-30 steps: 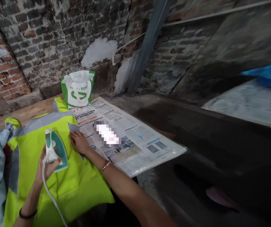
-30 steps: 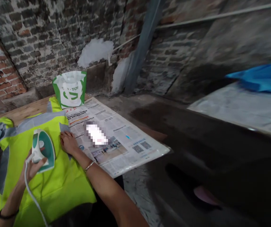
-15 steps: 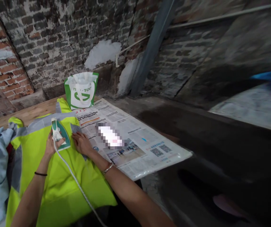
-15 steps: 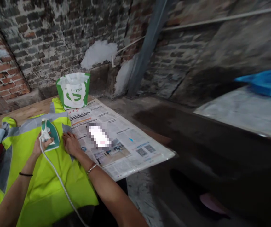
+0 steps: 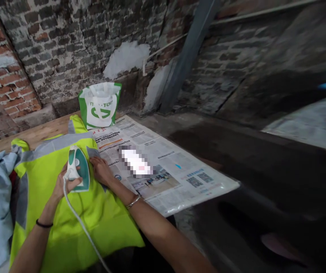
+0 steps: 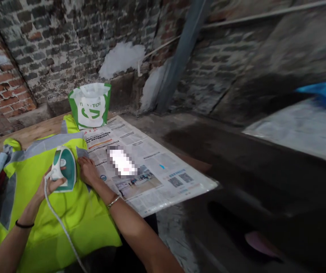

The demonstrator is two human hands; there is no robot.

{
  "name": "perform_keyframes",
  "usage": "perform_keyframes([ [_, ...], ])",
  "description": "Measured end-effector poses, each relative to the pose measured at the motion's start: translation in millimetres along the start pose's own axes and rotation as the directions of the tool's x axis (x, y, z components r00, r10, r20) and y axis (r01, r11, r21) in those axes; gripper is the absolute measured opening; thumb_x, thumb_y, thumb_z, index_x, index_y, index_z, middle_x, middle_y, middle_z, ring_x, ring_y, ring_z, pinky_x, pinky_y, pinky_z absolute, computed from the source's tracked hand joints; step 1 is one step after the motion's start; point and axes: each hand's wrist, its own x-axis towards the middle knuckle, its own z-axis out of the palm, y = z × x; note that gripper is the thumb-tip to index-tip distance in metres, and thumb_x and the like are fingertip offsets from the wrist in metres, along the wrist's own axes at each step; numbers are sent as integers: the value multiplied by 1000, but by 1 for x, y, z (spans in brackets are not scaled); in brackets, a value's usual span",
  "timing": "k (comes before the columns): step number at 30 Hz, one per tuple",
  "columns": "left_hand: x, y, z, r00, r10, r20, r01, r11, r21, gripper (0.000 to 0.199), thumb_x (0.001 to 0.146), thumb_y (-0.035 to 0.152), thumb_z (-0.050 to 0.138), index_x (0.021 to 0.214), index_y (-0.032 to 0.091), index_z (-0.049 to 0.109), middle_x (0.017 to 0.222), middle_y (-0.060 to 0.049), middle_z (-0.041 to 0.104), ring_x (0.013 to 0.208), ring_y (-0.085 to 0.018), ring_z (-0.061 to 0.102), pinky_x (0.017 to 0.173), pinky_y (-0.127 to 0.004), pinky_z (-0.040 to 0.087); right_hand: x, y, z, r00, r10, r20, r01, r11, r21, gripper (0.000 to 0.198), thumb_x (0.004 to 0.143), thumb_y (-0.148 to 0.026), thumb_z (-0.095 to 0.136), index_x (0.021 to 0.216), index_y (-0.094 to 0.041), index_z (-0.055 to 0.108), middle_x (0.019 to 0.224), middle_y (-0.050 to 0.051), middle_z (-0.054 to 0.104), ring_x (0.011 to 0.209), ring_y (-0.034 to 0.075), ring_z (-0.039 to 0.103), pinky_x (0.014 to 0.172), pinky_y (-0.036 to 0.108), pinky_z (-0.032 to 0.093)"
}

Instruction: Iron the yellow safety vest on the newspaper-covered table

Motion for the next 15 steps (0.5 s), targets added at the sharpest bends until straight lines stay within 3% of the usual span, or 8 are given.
perform_keyframes([
  [4,48,5,-1,1000,-4,7,5,998,-66,42,63,35,83,101,20,81,112,-9,78,91,-25,75,86,-38,64,0,2,2,1000,-10,-11,10,1000,-11,50,95,-10,48,140,-18,69,149,13,65,144,27,53,122,47,36],
  [7,50,10,-1,1000,-6,2,6,996,-92,44,61,36,83,101,18,80,109,-9,78,88,-25,74,85,-38,64,1,3,2,999,-29,-19,29,999,-23,48,94,-11,50,137,-18,70,148,13,66,143,28,55,121,46,39],
  [10,19,11,-8,1000,-3,9,4,996,-94,47,61,37,82,104,19,81,107,-9,78,87,-25,74,84,-38,64,1,3,3,1000,-13,-15,12,999,-39,47,94,-10,49,135,-18,72,148,12,66,143,27,55,121,46,39],
  [15,-61,1,-28,999,-15,29,17,997,-78,49,64,44,77,106,19,81,109,-11,77,86,-26,74,77,-37,63,0,1,2,1000,7,8,-6,999,-43,48,93,-9,50,136,-17,71,150,12,65,145,26,52,122,45,36],
])
